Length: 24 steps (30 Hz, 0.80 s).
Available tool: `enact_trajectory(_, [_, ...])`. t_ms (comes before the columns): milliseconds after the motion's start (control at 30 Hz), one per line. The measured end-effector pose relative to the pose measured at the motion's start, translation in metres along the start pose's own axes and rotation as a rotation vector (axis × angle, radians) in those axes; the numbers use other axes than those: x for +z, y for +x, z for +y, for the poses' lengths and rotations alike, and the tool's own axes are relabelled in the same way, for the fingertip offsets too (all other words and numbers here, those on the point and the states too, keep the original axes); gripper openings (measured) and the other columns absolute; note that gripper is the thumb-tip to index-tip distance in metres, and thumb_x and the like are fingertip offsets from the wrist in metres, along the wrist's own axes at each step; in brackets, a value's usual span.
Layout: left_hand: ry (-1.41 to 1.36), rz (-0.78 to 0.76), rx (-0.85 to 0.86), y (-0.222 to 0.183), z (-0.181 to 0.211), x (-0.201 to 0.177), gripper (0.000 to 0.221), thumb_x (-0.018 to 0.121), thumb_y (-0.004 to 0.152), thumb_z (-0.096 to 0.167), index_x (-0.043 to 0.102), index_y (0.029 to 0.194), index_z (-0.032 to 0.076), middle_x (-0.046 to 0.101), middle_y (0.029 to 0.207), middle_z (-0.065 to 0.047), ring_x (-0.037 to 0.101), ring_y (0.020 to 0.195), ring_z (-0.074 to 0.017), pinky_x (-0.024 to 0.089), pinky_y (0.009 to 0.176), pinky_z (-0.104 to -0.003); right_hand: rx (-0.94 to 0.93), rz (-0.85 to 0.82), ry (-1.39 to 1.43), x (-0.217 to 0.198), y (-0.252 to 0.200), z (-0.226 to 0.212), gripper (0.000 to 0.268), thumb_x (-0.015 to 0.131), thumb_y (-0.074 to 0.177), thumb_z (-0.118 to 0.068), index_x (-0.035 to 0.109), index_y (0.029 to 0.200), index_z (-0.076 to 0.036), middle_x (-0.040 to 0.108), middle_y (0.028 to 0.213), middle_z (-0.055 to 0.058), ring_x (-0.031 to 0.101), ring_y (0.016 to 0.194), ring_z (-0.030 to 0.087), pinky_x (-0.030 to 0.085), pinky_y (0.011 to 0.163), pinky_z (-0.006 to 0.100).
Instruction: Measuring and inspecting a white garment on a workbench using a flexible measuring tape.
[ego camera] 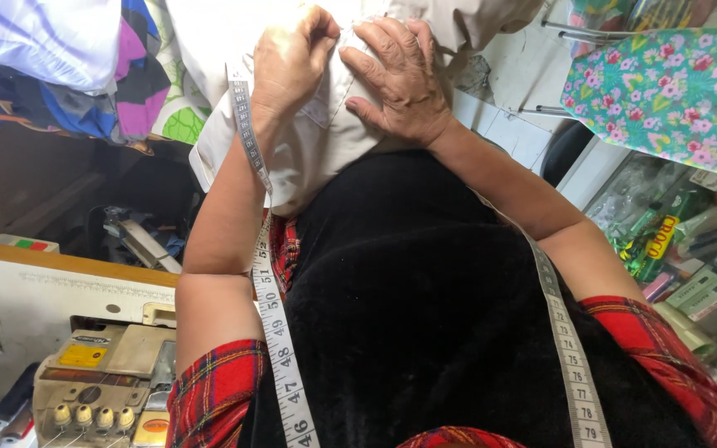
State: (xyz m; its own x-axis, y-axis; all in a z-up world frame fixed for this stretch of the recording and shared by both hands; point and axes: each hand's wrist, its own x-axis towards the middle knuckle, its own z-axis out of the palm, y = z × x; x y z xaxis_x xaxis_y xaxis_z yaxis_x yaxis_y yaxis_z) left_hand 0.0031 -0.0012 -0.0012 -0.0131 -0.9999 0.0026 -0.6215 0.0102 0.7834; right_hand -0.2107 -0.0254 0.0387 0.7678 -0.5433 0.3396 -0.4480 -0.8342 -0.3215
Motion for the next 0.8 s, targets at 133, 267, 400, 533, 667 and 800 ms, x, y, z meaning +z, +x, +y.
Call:
enact_trajectory(133, [-0.043, -0.005, -0.006, 0.000, 0.000, -0.002, 0.006, 0.070, 0.093, 0.013, 0.069, 0.096, 0.018, 0.075, 0.087, 0.007, 0.071, 0.075, -0.0160, 0.054, 0.071, -0.036, 0.009, -0.024, -0.013, -0.001, 0.000, 0.000, 0.066, 0.033, 0.110, -0.061, 0.069, 0.131, -0.009, 0.060, 0.138, 0.015, 0.055, 0.128, 0.033, 0.035, 0.102, 0.054])
enact_trajectory(267, [-0.072, -0.050, -0.025, 0.003, 0.003, -0.007, 0.005, 0.071, 0.094, 0.012, 0.070, 0.094, 0.017, 0.075, 0.089, 0.006, 0.070, 0.078, -0.0137, 0.053, 0.073, -0.033, 0.018, -0.020, 0.006, 0.001, 0.000, 0.000, 0.068, 0.030, 0.110, -0.062, 0.068, 0.131, -0.009, 0.060, 0.137, 0.015, 0.055, 0.127, 0.033, 0.033, 0.103, 0.054])
enact_trajectory(400, [-0.101, -0.071, -0.011, 0.005, 0.003, -0.010, 0.006, 0.070, 0.095, 0.009, 0.070, 0.094, 0.014, 0.074, 0.088, 0.004, 0.069, 0.078, -0.0134, 0.054, 0.072, -0.032, 0.024, -0.021, 0.012, 0.002, 0.000, 0.001, 0.068, 0.031, 0.110, -0.062, 0.068, 0.131, -0.009, 0.060, 0.137, 0.015, 0.054, 0.128, 0.033, 0.033, 0.103, 0.055])
enact_trajectory(533, [-0.137, -0.075, 0.001, 0.005, 0.002, -0.011, 0.006, 0.071, 0.094, 0.008, 0.070, 0.094, 0.014, 0.074, 0.089, 0.005, 0.069, 0.078, -0.0123, 0.053, 0.074, -0.030, 0.018, -0.020, 0.004, 0.000, 0.001, 0.000, 0.068, 0.029, 0.110, -0.061, 0.068, 0.130, -0.009, 0.060, 0.136, 0.014, 0.055, 0.127, 0.033, 0.034, 0.102, 0.054])
enact_trajectory(667, [-0.128, -0.047, 0.013, 0.003, 0.000, -0.009, 0.006, 0.071, 0.094, 0.009, 0.070, 0.095, 0.016, 0.074, 0.087, 0.006, 0.068, 0.076, -0.0106, 0.053, 0.072, -0.029, 0.014, -0.016, 0.010, -0.003, 0.004, -0.001, 0.067, 0.029, 0.110, -0.061, 0.068, 0.130, -0.009, 0.061, 0.134, 0.014, 0.055, 0.126, 0.032, 0.033, 0.102, 0.053])
enact_trajectory(800, [-0.106, -0.037, 0.012, 0.003, 0.002, -0.007, 0.007, 0.071, 0.093, 0.010, 0.070, 0.094, 0.017, 0.074, 0.086, 0.007, 0.068, 0.075, -0.0120, 0.052, 0.071, -0.030, 0.030, -0.012, 0.037, -0.003, 0.005, -0.002, 0.068, 0.028, 0.110, -0.061, 0.068, 0.127, -0.009, 0.062, 0.133, 0.013, 0.055, 0.125, 0.032, 0.030, 0.103, 0.052])
